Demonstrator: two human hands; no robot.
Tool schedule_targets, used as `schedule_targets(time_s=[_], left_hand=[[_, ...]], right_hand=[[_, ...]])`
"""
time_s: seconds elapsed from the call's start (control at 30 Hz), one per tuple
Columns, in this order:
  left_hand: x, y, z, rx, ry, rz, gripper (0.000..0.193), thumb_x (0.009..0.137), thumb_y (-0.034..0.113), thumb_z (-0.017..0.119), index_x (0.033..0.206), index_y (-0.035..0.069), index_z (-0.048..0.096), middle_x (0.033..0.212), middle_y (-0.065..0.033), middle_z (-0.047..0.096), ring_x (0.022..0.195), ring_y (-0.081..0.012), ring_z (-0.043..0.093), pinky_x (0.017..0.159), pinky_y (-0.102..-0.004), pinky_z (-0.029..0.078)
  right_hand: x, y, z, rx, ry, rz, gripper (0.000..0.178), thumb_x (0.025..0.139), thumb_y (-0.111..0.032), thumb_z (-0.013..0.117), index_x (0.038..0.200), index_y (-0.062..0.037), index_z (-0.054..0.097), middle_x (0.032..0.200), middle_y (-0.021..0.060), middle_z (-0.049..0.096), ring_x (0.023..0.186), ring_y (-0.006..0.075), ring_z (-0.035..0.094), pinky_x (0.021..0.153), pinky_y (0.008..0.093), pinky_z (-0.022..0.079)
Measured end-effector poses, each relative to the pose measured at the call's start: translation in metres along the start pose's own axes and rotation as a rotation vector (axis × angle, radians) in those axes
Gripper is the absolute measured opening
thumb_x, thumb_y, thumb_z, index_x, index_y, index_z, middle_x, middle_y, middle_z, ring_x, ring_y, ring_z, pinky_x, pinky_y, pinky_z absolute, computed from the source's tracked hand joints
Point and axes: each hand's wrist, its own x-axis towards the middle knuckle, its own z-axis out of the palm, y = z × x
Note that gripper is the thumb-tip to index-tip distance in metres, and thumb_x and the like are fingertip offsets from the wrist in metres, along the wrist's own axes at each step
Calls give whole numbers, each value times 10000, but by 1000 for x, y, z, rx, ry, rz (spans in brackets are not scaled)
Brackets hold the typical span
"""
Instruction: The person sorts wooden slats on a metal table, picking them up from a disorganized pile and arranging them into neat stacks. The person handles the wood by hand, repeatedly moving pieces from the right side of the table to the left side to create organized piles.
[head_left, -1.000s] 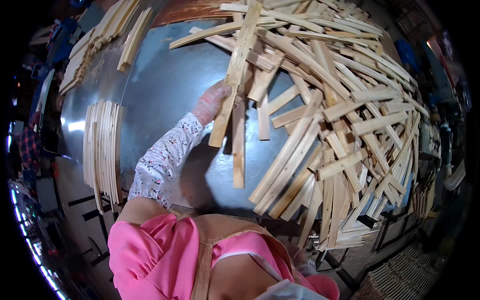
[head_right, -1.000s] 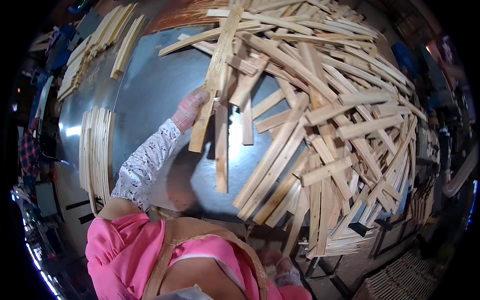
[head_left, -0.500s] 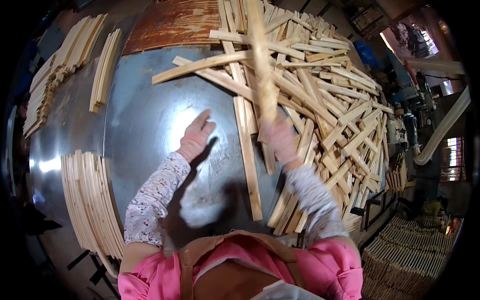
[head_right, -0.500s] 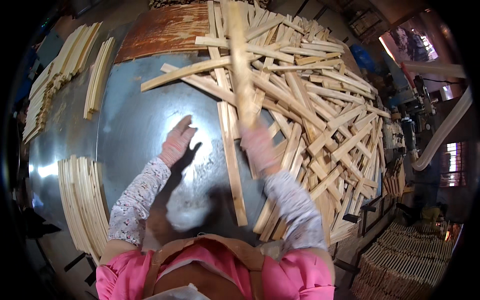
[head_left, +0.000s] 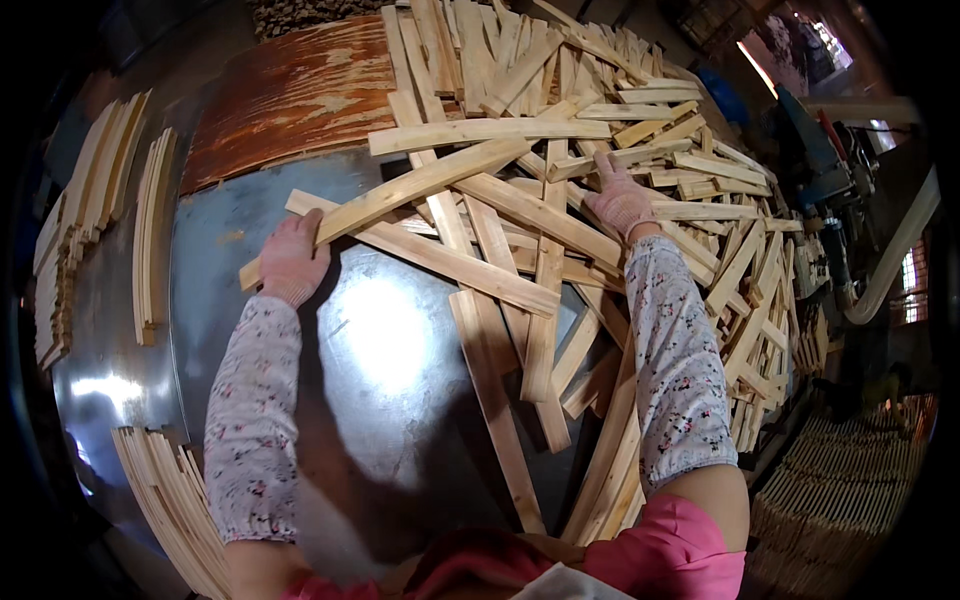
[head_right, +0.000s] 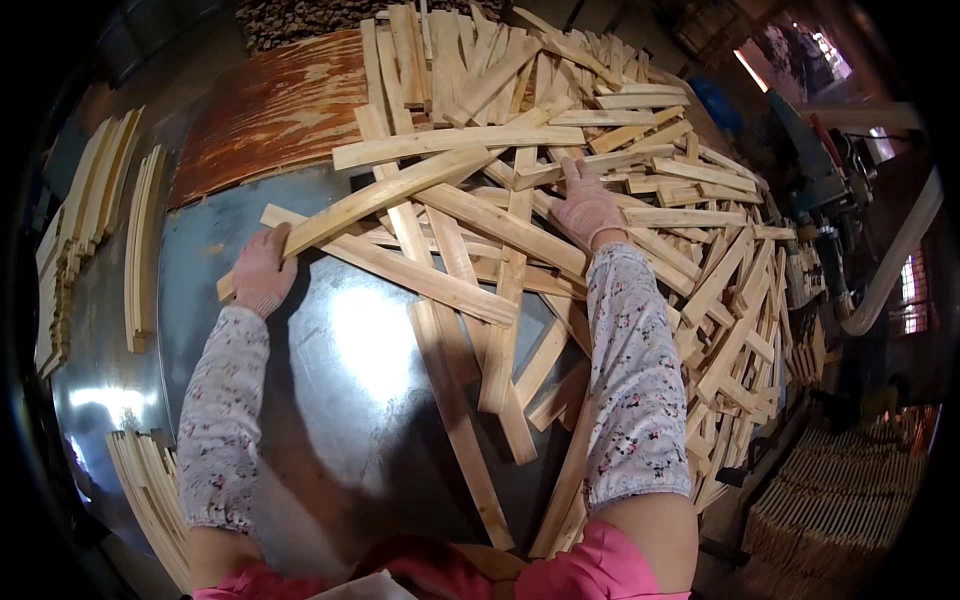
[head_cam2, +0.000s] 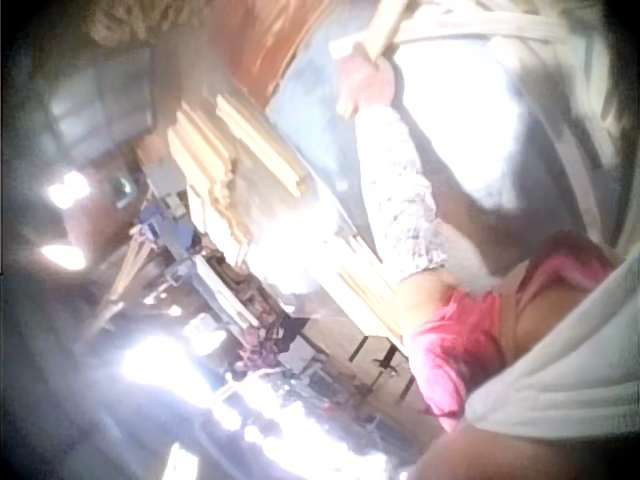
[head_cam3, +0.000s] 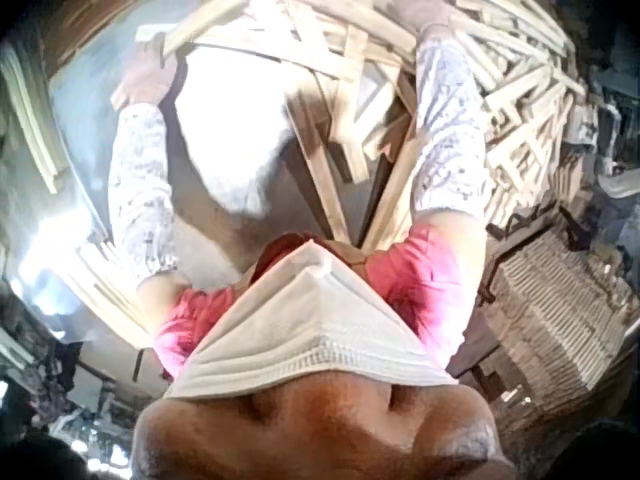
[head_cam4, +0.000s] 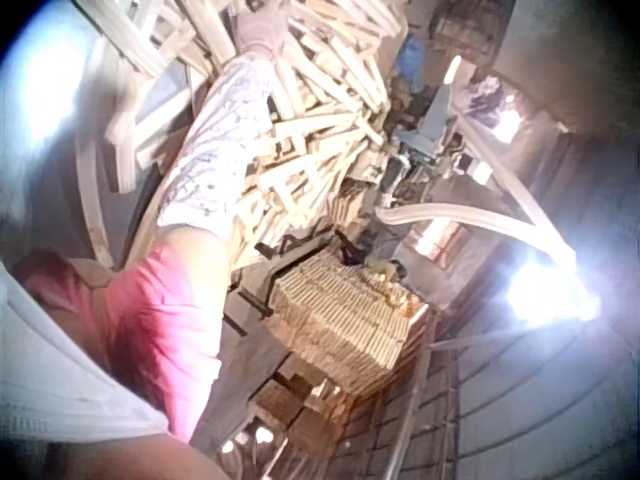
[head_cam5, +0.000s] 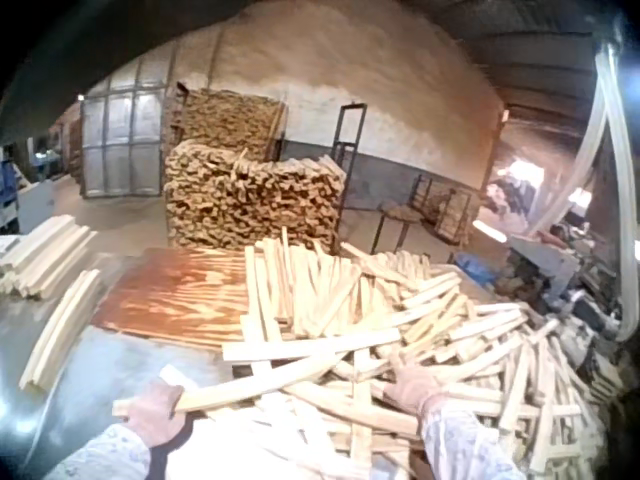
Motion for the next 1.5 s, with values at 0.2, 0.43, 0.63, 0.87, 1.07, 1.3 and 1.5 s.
schedule_targets(time_s=[0.2,0.43,0.63,0.87,1.07,1.3,1.5], left_hand=[[59,91,-59,-222,192,189,462,1007,238,618,1429,53,592,1316,-233,650,1236,-426,637,1050,-511,526],[196,212,-20,228,-211,192,708,890,407,736,1499,84,576,1386,-214,683,1310,-352,653,1110,-469,516],[176,256,26,-33,-144,203,869,880,317,803,1644,139,429,1270,-202,761,1170,-417,731,984,-518,585],[95,240,34,-66,-363,58,858,834,187,867,1572,84,441,1251,-312,738,1219,-481,697,1020,-537,564],[-94,159,30,-325,-395,-127,715,821,117,836,1455,12,521,1201,-266,748,1130,-455,725,1011,-504,554],[-179,52,-52,-585,-78,-118,556,938,239,781,1388,-23,586,1174,-178,725,1034,-302,711,878,-423,577],[-242,144,-200,-1586,-601,-439,501,889,341,800,1243,-11,758,1014,-103,780,875,-185,731,827,-335,609]], right_hand=[[-57,-20,25,623,-149,-239,773,972,-529,699,1560,-55,535,1420,274,645,1383,448,568,1195,461,450],[-162,-85,12,462,-164,-366,813,901,-431,820,1581,-90,534,1557,248,522,1411,483,529,1212,488,437],[-250,-100,60,1147,-197,78,898,944,-305,773,1722,-199,337,1417,270,676,1171,373,727,997,436,589],[-316,-111,38,886,-466,176,1059,880,-429,746,1753,-282,164,1305,294,713,1069,421,752,923,490,596],[-422,-108,34,782,-579,118,964,863,-320,730,1717,-262,287,1017,254,773,923,437,768,817,548,604],[-393,-84,-10,520,-181,50,526,1042,-409,599,1430,-53,601,1012,178,764,868,356,750,730,498,599],[-296,-145,-80,1862,-482,277,478,1059,-383,644,1373,-22,634,1011,109,692,842,219,695,679,388,585]])
